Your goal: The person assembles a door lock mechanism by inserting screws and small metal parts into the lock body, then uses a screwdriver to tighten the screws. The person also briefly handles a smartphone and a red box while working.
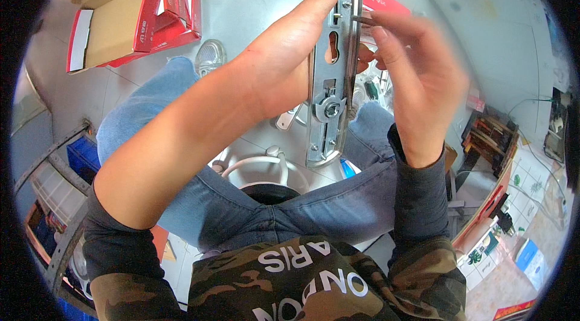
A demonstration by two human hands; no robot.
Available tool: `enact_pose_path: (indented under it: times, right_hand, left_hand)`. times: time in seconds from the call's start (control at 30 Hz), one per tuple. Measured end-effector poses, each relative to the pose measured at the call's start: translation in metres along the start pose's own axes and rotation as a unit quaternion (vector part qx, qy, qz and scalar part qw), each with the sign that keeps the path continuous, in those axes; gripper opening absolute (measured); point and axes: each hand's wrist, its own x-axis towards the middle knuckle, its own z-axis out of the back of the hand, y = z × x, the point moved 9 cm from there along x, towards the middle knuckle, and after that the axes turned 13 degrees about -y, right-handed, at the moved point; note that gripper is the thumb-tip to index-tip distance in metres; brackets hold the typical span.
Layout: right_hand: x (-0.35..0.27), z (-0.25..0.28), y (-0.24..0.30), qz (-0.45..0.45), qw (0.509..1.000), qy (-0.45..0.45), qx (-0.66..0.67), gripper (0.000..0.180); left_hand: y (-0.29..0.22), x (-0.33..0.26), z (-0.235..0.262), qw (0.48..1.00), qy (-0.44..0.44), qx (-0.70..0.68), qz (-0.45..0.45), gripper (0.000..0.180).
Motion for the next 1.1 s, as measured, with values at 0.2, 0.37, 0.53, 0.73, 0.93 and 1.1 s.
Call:
enact_pose_path:
  times: [0.2, 0.37, 0.53, 0.73, 0.93, 1.1]
  right_hand:
    - [-0.001, -0.002, 0.012, 0.074, 0.997, -0.009, -0.036, 0.01]
    - [-0.002, -0.003, 0.008, 0.064, 0.995, 0.002, -0.073, 0.009]
    - [-0.002, -0.004, 0.011, 0.088, 0.993, 0.0, -0.08, 0.01]
    - [-0.002, -0.005, 0.017, 0.12, 0.981, 0.0, -0.155, 0.009]
    - [-0.002, -0.007, 0.022, 0.183, 0.955, 0.001, -0.234, 0.027]
    - [0.0, -0.01, 0.015, 0.156, 0.962, 0.031, -0.222, 0.032]
  left_hand:
    - [0.012, 0.001, 0.012, 0.996, -0.064, -0.002, 0.065, 0.054]
    - [0.009, -0.005, 0.008, 0.995, -0.033, -0.028, 0.093, 0.052]
    - [0.008, -0.004, 0.016, 0.992, -0.118, 0.039, 0.033, 0.052]
    - [-0.001, -0.008, 0.025, 0.952, -0.239, 0.179, -0.071, 0.048]
    - [-0.001, -0.007, 0.022, 0.951, -0.231, 0.184, -0.092, 0.05]
    - [0.003, -0.007, 0.02, 0.954, -0.213, 0.199, -0.073, 0.051]
